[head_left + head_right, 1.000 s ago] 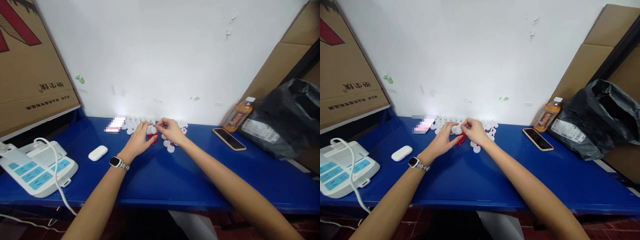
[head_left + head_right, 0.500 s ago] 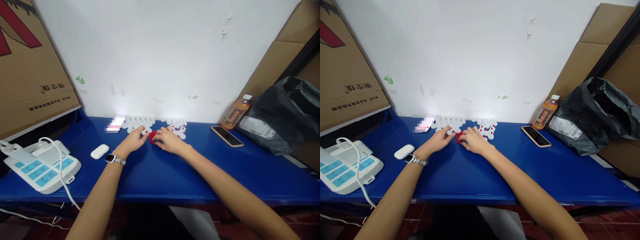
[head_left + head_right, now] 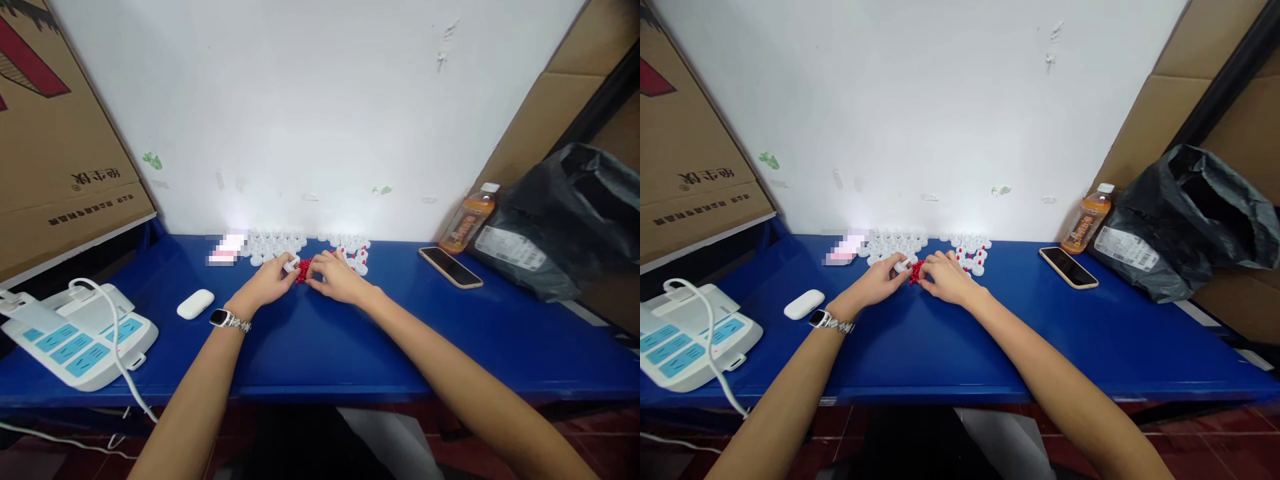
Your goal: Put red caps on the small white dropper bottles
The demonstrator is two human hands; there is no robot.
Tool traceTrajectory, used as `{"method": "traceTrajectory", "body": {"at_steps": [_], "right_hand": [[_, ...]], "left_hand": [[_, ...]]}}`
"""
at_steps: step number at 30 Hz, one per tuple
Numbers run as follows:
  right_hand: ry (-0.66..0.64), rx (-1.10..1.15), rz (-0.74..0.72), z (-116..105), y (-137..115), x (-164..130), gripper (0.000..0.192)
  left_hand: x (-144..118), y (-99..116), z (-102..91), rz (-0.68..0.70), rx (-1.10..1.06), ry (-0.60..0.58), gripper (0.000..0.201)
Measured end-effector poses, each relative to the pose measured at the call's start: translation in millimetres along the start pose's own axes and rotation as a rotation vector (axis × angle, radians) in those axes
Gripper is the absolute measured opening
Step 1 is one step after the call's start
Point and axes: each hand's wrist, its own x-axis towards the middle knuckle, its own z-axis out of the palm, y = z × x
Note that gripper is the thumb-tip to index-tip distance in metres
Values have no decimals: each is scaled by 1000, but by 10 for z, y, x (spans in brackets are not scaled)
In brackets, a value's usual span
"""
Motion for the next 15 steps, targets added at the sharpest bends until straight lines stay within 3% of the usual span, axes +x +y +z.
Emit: {"method": "traceTrajectory", "body": {"at_steps": [4,8,15], "right_hand": [[266,475,203,-24,52,14,18],[352,909,301,37,57,49,29],[398,1071,289,127,4,74,32]], "left_hand": [[11,38,39,22,-30,-20,27],[11,108,79,46,-68,-44,30],[-2,186,124,106,-15,-43,26]]}}
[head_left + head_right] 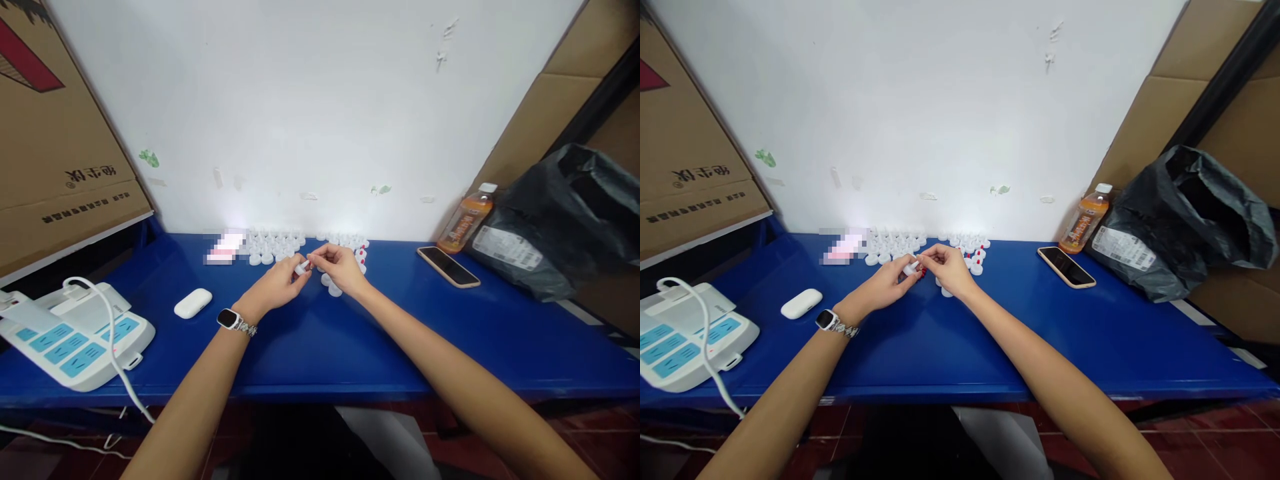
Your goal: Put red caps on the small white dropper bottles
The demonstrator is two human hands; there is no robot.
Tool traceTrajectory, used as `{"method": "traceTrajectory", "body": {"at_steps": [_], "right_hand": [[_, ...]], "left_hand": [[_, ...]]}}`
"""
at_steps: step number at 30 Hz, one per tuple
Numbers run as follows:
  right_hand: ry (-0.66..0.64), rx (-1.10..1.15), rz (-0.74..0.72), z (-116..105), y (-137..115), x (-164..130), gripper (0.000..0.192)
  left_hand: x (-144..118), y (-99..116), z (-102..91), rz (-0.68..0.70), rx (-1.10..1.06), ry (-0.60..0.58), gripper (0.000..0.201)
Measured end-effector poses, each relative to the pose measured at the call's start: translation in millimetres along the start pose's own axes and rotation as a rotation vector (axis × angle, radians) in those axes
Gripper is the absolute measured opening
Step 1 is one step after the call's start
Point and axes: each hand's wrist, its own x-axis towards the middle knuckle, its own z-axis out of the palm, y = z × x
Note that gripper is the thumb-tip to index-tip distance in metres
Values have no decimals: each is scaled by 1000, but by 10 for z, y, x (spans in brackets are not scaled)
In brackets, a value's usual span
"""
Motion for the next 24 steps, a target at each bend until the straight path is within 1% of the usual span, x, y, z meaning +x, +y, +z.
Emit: {"method": "traceTrajectory", "body": {"at_steps": [5,7,9,12,14,18,22,24], "right_hand": [[111,1,-7,66,18,-39,36],[153,-55,-48,98,12,-68,35],[165,-155,-108,115,-9,-93,34],[127,-282,-174,107,-54,-103,37],[89,-303,-189,89,-81,-90,35],[57,-305,-154,52,-109,-55,30],[-60,-362,-116,-22,-99,-49,26],[-118,-428,-87,-78,-93,-53,22]], "left_hand": [[-4,31,32,27,33,22,26],[-2,34,42,24,17,29,27],[2,30,43,26,2,51,26],[12,21,31,37,-7,88,24],[21,19,28,45,-12,102,23],[38,33,56,78,7,105,16],[21,10,54,70,-19,51,9],[3,-37,16,51,-36,29,23]]}}
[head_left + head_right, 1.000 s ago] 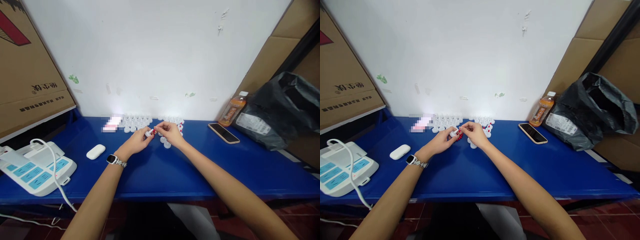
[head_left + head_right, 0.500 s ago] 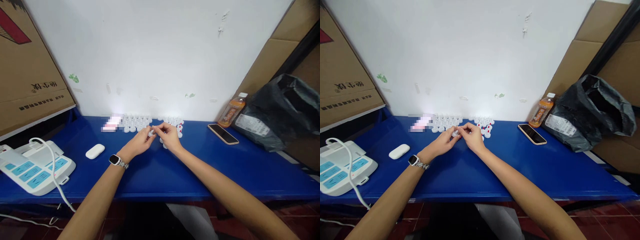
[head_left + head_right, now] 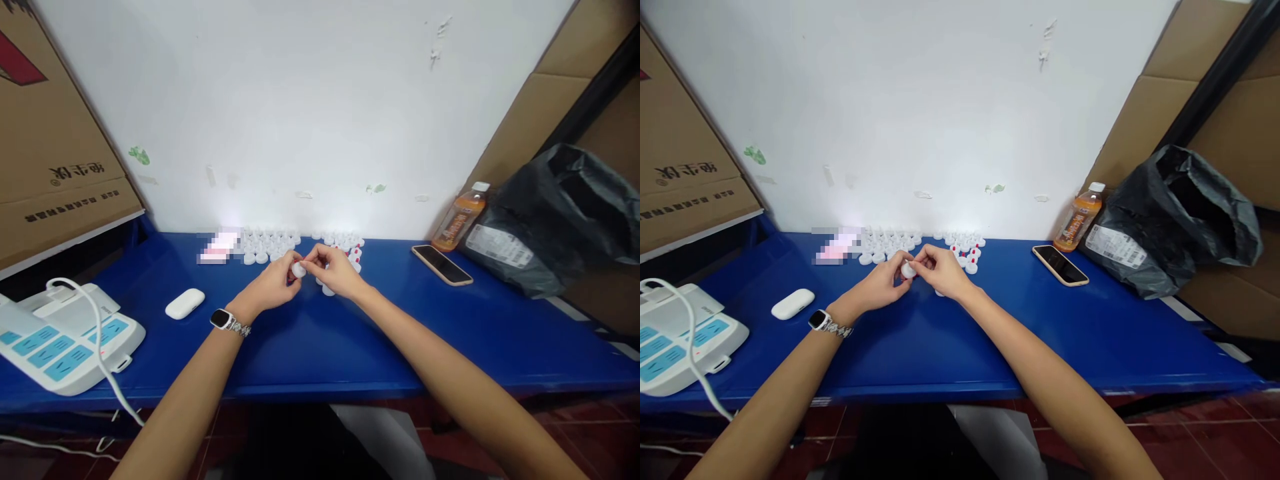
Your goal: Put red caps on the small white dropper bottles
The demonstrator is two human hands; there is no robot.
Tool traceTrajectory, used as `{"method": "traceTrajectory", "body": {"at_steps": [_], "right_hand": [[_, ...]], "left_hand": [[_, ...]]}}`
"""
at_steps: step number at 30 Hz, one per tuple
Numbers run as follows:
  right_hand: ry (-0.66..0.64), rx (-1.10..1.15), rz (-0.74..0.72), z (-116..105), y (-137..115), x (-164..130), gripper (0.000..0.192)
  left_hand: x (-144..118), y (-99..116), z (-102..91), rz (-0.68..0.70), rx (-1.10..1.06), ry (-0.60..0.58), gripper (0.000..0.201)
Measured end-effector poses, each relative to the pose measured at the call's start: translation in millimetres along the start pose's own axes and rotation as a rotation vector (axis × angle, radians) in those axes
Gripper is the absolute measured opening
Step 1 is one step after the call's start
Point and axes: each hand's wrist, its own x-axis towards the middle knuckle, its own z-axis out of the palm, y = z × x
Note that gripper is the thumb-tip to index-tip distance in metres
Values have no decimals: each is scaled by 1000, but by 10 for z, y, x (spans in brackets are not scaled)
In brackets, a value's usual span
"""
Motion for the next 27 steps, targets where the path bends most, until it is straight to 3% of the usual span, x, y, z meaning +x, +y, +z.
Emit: {"method": "traceTrajectory", "body": {"at_steps": [2,4,6,9,13,17,22,27], "right_hand": [[-117,-118,-6,-53,18,-11,16],[-258,-294,-38,-100,20,-17,12],[-320,-498,-79,-137,8,-20,12],[-267,-716,-100,-190,-8,-5,10],[-109,-702,-3,-323,69,129,22],[62,-791,147,-502,327,468,27],[-14,-947,332,-562,671,886,24],[-6,-924,333,-494,650,945,19]], "left_hand": [[-15,-61,-52,-30,6,14,38],[-20,-121,-95,-70,19,48,40],[-17,-160,-112,-100,29,64,37],[-3,-160,-89,-116,59,50,32],[14,-92,-29,-89,81,24,28],[25,-39,1,-65,85,3,25],[36,-55,18,-72,88,-18,21],[44,-80,26,-59,108,-9,19]]}}
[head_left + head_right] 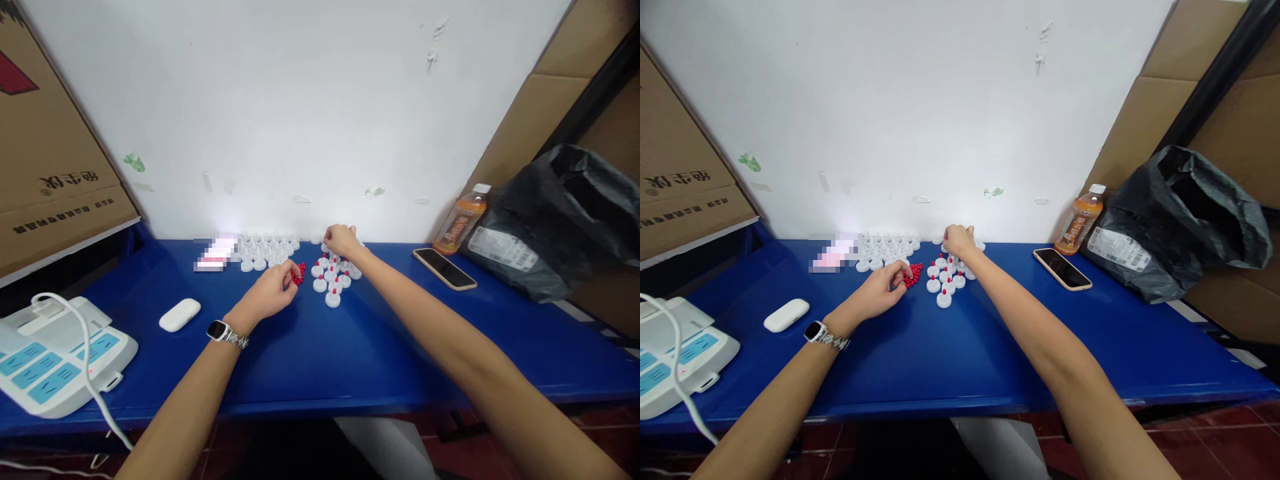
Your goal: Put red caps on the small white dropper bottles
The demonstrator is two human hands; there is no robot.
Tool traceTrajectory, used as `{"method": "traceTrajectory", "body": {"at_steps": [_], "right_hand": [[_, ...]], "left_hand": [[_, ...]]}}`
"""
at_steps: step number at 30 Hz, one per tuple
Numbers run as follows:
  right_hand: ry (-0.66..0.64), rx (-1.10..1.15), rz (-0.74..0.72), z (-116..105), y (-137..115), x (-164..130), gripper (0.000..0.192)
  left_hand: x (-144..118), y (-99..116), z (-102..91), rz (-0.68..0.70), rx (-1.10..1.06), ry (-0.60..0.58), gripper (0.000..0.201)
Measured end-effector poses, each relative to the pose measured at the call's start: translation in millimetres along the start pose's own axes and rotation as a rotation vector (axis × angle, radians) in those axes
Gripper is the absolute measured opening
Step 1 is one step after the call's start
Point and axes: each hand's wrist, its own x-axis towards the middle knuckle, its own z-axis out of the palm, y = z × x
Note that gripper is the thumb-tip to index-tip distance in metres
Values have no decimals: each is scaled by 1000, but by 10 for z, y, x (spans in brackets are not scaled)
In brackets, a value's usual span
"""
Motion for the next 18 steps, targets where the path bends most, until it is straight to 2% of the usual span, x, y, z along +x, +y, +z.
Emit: {"method": "traceTrajectory", "body": {"at_steps": [2,4,7,9,12,15,18], "right_hand": [[62,79,-36,-64,-78,-105,18],[151,236,-86,-138,-192,-256,15],[163,574,-147,-204,-414,-511,9],[89,782,-219,-198,-556,-664,10],[18,958,-270,-136,-683,-838,13],[90,874,-267,-71,-680,-966,18],[130,496,-350,-36,-605,-1072,19]], "left_hand": [[-2,13,-10,-2,25,54,16],[-10,37,-28,-20,68,167,17],[-29,69,-60,-48,108,305,38],[-39,77,-72,-31,105,297,46],[-47,59,-71,-10,121,197,38],[-51,10,-66,-59,150,152,36],[-56,-56,-76,-105,164,172,35]]}}
